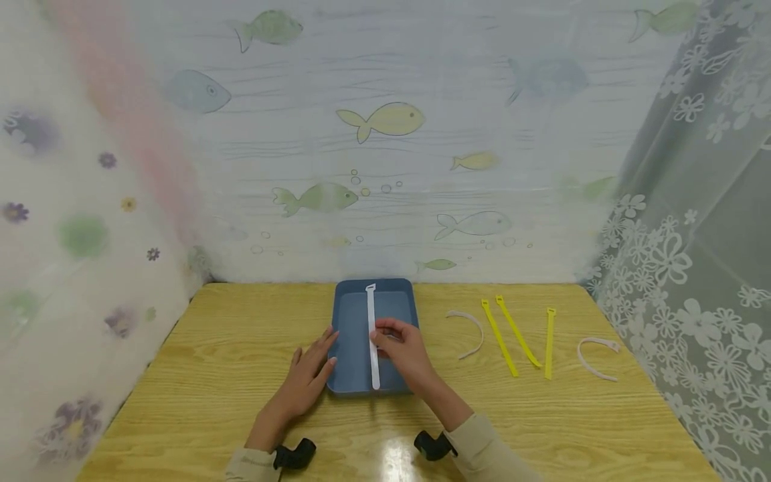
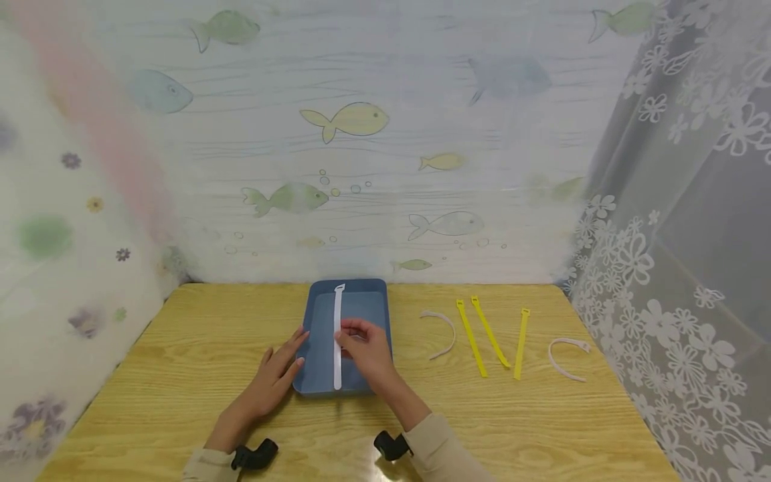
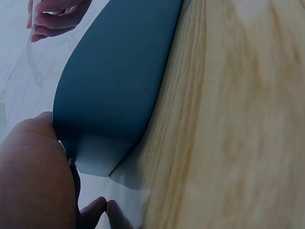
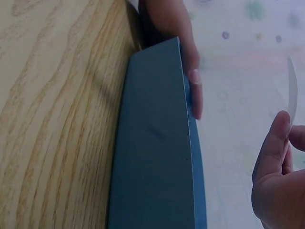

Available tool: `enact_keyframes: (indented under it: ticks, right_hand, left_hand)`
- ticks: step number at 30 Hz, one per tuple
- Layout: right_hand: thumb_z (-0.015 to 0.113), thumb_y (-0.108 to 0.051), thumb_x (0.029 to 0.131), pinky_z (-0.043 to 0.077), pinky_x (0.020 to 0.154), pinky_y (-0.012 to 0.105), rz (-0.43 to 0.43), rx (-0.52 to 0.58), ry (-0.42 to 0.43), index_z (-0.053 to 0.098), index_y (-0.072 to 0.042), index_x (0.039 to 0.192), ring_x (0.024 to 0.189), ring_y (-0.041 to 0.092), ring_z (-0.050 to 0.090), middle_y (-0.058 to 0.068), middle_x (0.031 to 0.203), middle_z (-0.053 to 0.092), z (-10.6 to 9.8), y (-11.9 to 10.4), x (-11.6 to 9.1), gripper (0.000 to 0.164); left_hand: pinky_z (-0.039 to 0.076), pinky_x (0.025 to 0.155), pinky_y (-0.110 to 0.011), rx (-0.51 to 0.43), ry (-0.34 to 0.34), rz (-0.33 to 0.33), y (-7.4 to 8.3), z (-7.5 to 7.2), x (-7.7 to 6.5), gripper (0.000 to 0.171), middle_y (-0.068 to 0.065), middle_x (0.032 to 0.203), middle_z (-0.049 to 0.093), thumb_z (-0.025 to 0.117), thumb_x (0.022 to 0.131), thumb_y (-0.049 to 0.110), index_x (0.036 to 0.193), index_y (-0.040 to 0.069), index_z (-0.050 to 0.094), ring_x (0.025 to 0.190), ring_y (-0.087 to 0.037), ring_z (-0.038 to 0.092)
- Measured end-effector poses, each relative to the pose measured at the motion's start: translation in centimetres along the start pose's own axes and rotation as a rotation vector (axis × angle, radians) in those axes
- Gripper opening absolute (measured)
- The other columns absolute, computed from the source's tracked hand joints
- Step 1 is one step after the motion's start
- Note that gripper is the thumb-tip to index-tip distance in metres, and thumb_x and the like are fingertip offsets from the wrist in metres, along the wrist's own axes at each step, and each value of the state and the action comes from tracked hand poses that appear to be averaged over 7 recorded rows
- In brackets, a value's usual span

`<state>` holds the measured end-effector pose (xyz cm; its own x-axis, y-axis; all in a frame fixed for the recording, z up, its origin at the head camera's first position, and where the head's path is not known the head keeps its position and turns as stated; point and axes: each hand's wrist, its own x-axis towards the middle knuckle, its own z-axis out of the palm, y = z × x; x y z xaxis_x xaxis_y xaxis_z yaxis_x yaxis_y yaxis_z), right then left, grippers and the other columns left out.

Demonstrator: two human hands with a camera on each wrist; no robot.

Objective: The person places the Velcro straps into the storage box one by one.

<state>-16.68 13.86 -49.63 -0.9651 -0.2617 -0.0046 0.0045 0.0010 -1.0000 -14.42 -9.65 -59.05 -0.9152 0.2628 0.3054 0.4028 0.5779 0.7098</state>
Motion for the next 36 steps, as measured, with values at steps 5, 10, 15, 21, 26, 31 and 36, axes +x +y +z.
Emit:
enact_keyframes:
  ticks: [5,10,15,21,26,31,36]
  right_hand:
    - [0.066,-0.012,0.1,0.06,0.081,0.033,0.006,-0.009,0.001,0.064,0.003,0.125,0.092,0.013,0.065,0.007,0.105,0.065,-0.1,0.0,0.6,0.029]
    - [0.066,-0.012,0.1,0.06,0.078,0.032,0.008,-0.008,-0.019,0.064,0.004,0.127,0.092,0.012,0.064,0.007,0.104,0.064,-0.1,-0.2,1.1,0.031]
    - [0.065,-0.01,0.1,0.06,0.079,0.033,0.009,-0.017,-0.038,0.062,0.005,0.129,0.09,0.012,0.064,0.008,0.103,0.063,-0.1,-0.2,1.8,0.033]
    - [0.064,-0.013,0.102,0.06,0.083,0.035,0.016,-0.052,-0.061,0.062,0.004,0.131,0.091,0.013,0.065,0.008,0.104,0.063,-0.2,-0.1,2.8,0.034]
    - [0.063,-0.013,0.102,0.06,0.083,0.036,0.032,-0.057,-0.063,0.062,0.003,0.131,0.09,0.013,0.064,0.008,0.103,0.063,-0.1,-0.6,3.6,0.033]
    - [0.063,-0.012,0.102,0.06,0.084,0.035,0.054,-0.042,-0.053,0.062,0.004,0.132,0.089,0.013,0.064,0.008,0.103,0.063,0.0,-0.9,4.6,0.034]
    - [0.062,-0.012,0.102,0.06,0.085,0.036,0.087,-0.048,-0.043,0.06,0.006,0.133,0.09,0.012,0.065,0.016,0.111,0.067,0.1,-1.0,5.5,0.036]
  left_hand:
    - [0.004,0.113,-0.076,0.01,-0.002,0.006,0.0,-0.1,0.1,0.054,-0.01,0.168,0.026,0.045,0.11,0.028,0.161,0.012,0.034,0.152,-0.04,0.028]
    - [0.004,0.113,-0.076,0.011,-0.003,0.008,0.2,-0.3,0.0,0.053,-0.01,0.168,0.026,0.046,0.11,0.027,0.16,0.012,0.035,0.152,-0.039,0.028]
    - [0.005,0.113,-0.076,0.013,-0.006,0.005,0.2,-0.3,0.0,0.054,-0.01,0.167,0.027,0.046,0.11,0.027,0.16,0.013,0.034,0.152,-0.038,0.028]
    - [0.005,0.113,-0.076,0.016,0.003,0.002,0.2,-0.1,0.0,0.053,-0.01,0.167,0.027,0.046,0.11,0.027,0.16,0.012,0.036,0.152,-0.038,0.029]
    - [0.005,0.113,-0.076,0.018,0.001,0.004,0.1,0.0,0.1,0.053,-0.011,0.167,0.027,0.045,0.11,0.026,0.16,0.011,0.035,0.151,-0.039,0.029]
    - [0.005,0.113,-0.076,0.016,0.0,0.008,0.0,-0.1,0.2,0.053,-0.011,0.167,0.027,0.045,0.11,0.026,0.16,0.01,0.035,0.151,-0.04,0.029]
    - [0.005,0.114,-0.076,0.018,0.0,0.007,-0.1,-0.1,0.2,0.053,-0.011,0.167,0.027,0.044,0.11,0.027,0.16,0.012,0.035,0.152,-0.038,0.029]
